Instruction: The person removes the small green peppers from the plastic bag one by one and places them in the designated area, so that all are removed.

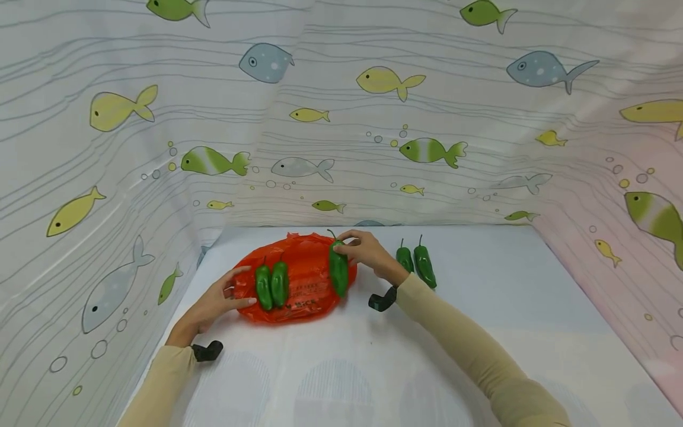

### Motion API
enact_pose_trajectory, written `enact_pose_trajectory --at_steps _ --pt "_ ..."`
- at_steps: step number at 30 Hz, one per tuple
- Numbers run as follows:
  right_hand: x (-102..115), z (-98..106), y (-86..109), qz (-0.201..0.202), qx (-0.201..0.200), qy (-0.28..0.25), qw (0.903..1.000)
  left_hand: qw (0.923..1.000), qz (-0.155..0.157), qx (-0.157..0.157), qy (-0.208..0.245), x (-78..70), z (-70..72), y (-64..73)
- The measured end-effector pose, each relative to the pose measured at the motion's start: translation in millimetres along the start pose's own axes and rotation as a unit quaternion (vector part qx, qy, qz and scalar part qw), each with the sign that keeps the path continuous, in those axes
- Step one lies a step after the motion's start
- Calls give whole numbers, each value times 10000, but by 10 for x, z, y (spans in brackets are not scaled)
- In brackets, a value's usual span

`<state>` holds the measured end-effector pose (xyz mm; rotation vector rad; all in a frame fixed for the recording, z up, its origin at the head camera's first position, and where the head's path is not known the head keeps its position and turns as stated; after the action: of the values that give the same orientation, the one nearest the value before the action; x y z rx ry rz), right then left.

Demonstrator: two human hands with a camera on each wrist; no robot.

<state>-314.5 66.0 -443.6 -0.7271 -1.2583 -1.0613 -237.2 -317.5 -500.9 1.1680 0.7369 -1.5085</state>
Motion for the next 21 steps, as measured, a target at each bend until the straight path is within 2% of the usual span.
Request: enact_pose_trajectory --at_steps 7,15,21 --pt "-28 126 31 116 -31 54 9999 10000 16 52 -2 -3 -2 -22" --pt "-42 265 57 14 -234 165 9996 10000 71 28 14 7 35 -60" --pt "-63 335 98 -20 -239 145 9996 9999 141 74 27 12 23 -28"
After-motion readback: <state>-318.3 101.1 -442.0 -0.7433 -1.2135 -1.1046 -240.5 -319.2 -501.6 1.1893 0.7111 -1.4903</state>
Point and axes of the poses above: each hand's wrist, its own y-axis away from the middle knuckle, its own z-axis out of the back of the hand, x = y × z, the point moved 3 cm from there along -y, towards the middle knuckle, and after that the axes turned 2 degrees about -y, right-handed, at the moved point
